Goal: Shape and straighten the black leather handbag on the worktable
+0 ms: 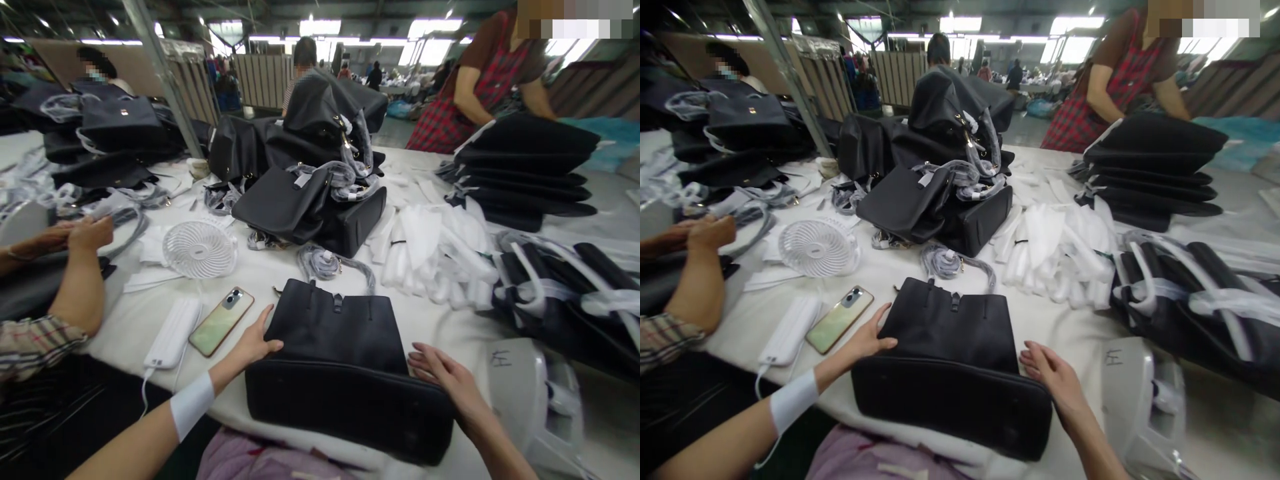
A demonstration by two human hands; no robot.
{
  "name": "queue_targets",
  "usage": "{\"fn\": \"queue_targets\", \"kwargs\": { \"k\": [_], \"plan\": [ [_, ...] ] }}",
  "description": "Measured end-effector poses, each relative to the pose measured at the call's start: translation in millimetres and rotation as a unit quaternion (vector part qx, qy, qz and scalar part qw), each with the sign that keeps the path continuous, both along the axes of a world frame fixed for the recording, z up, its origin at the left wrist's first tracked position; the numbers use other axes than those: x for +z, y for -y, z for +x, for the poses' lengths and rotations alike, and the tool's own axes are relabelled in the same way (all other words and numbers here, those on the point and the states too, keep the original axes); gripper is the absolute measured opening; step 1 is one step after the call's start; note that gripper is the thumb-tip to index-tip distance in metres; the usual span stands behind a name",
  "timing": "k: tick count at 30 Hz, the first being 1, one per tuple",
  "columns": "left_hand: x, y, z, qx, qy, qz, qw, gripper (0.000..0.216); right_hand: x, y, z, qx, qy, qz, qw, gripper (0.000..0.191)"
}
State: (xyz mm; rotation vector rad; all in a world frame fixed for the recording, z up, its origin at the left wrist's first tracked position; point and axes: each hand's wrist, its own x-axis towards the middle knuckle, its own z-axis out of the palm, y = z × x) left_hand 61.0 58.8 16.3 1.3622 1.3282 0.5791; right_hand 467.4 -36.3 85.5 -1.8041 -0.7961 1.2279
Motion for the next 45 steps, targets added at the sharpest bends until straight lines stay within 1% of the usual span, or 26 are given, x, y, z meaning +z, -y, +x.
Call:
{"fn": "queue_targets", "kwargs": {
  "k": [1,3,5,6,8,11,14,16,19,21,23,24,25,27,29,31,33,34,36,37,39,40,41,43,44,45],
  "plan": [
    [0.7,1.0,-0.5,0.004,0.010,-0.015,1.000,0.109,6.9,5.2,0.6,-0.001,0.019,0.033,0.999,0.061],
    [1.7,3.4,0.1,0.016,0.034,-0.033,0.999,0.108,18.4,15.4,-2.4,0.067,0.066,0.060,0.994,0.063],
    [2.3,6.3,2.0,0.019,0.051,-0.024,0.998,0.105,20.8,22.5,-10.6,0.146,0.152,0.038,0.977,0.063],
    [2.4,8.1,3.3,0.019,0.055,-0.015,0.998,0.102,17.6,24.1,-15.7,0.159,0.197,0.026,0.967,0.061],
    [2.2,12.2,5.9,0.023,0.046,0.009,0.999,0.092,3.3,23.1,-25.5,0.126,0.260,0.019,0.957,0.057],
    [0.6,17.8,9.2,0.033,-0.006,0.063,0.997,0.070,-23.8,15.7,-33.3,0.058,0.285,0.024,0.956,0.058],
    [3.1,17.5,8.1,0.043,-0.054,0.121,0.990,0.064,-39.0,8.9,-33.7,0.027,0.298,0.018,0.954,0.061],
    [11.9,14.9,4.2,0.065,-0.058,0.141,0.986,0.065,-41.2,6.6,-32.5,0.021,0.295,0.007,0.955,0.062],
    [35.2,16.0,-0.9,0.107,-0.022,0.151,0.982,0.050,-39.4,4.6,-31.7,0.021,0.288,-0.012,0.957,0.064],
    [49.5,23.8,0.9,0.076,0.000,0.148,0.986,0.047,-37.9,2.8,-32.3,0.021,0.287,-0.024,0.957,0.065],
    [54.9,35.4,8.0,0.029,-0.021,0.153,0.988,0.052,-36.6,0.2,-33.9,0.021,0.290,-0.029,0.956,0.065],
    [53.6,41.1,12.9,0.019,-0.043,0.155,0.987,0.055,-35.9,-1.3,-35.1,0.022,0.293,-0.030,0.955,0.066],
    [49.9,46.0,18.0,0.026,-0.072,0.156,0.985,0.055,-35.2,-2.7,-36.4,0.023,0.297,-0.031,0.954,0.066],
    [38.6,52.2,26.8,0.068,-0.118,0.154,0.979,0.046,-34.1,-4.3,-39.2,0.028,0.310,-0.037,0.949,0.066],
    [27.1,54.1,31.7,0.093,-0.143,0.147,0.974,0.040,-34.1,-2.0,-40.7,0.033,0.327,-0.046,0.943,0.066],
    [18.8,54.2,32.3,0.091,-0.152,0.148,0.973,0.039,-35.3,5.5,-39.7,0.041,0.345,-0.054,0.936,0.063],
    [13.4,54.2,30.5,0.078,-0.159,0.145,0.974,0.039,-35.5,15.6,-37.1,0.071,0.365,-0.064,0.926,0.055],
    [11.3,54.2,29.3,0.073,-0.165,0.141,0.973,0.040,-34.5,19.7,-36.2,0.094,0.387,-0.065,0.915,0.051],
    [8.0,54.3,27.2,0.064,-0.187,0.129,0.972,0.041,-29.2,21.7,-37.5,0.140,0.471,-0.034,0.871,0.046],
    [7.0,54.2,26.3,0.060,-0.198,0.124,0.970,0.042,-25.8,18.7,-40.3,0.157,0.521,0.003,0.839,0.046],
    [7.0,54.2,24.9,0.051,-0.215,0.119,0.968,0.042,-20.8,5.9,-49.5,0.179,0.595,0.106,0.776,0.050],
    [8.3,54.3,24.6,0.048,-0.222,0.123,0.966,0.042,-21.1,-2.3,-55.1,0.192,0.609,0.154,0.754,0.053],
    [10.3,54.2,25.0,0.047,-0.235,0.135,0.961,0.042,-24.0,-10.2,-60.6,0.207,0.610,0.188,0.741,0.055],
    [14.8,52.0,30.3,0.052,-0.287,0.203,0.935,0.040,-37.9,-22.4,-69.9,0.236,0.605,0.226,0.727,0.058],
    [16.3,48.5,36.0,0.057,-0.323,0.262,0.908,0.039,-48.0,-26.4,-72.9,0.237,0.605,0.232,0.723,0.059],
    [16.5,42.3,43.8,0.060,-0.359,0.335,0.869,0.038,-59.2,-29.6,-74.7,0.238,0.604,0.247,0.719,0.058]
  ]
}}
